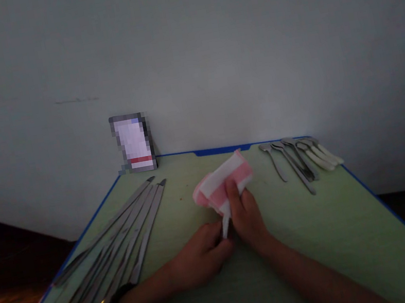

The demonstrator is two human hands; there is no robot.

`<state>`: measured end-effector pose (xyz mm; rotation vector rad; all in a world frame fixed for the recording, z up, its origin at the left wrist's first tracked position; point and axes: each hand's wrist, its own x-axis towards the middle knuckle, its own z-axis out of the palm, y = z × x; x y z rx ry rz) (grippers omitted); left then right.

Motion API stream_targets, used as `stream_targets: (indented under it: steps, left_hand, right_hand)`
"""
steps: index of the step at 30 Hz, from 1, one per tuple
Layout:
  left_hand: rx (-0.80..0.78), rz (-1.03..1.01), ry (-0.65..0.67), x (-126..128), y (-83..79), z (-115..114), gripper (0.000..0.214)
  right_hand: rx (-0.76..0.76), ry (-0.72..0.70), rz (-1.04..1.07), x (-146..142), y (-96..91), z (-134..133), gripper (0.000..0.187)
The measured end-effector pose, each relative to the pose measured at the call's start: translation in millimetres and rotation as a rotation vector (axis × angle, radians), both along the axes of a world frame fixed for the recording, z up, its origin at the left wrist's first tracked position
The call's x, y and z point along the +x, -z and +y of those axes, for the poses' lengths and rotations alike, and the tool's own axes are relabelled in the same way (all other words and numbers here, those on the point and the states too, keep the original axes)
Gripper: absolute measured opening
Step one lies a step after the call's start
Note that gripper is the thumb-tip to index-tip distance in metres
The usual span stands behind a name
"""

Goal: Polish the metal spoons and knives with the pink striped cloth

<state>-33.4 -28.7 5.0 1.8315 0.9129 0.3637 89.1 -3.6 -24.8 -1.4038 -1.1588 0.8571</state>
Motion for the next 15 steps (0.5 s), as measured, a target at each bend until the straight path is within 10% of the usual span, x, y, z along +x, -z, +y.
stream_targets:
  steps: [7,15]
  left_hand:
    - [-0.246,-0.141,-0.03,-8,14.6,2,0.019]
    - [-0.184,-0.026,-0.026,-1,3.1,-2,0.047]
  right_hand:
    - [0.006,-0.075,0.207,-2,-4.2,-2,0.037]
    - [0.045,-0.032,0.209,1,-1.1,5,0.037]
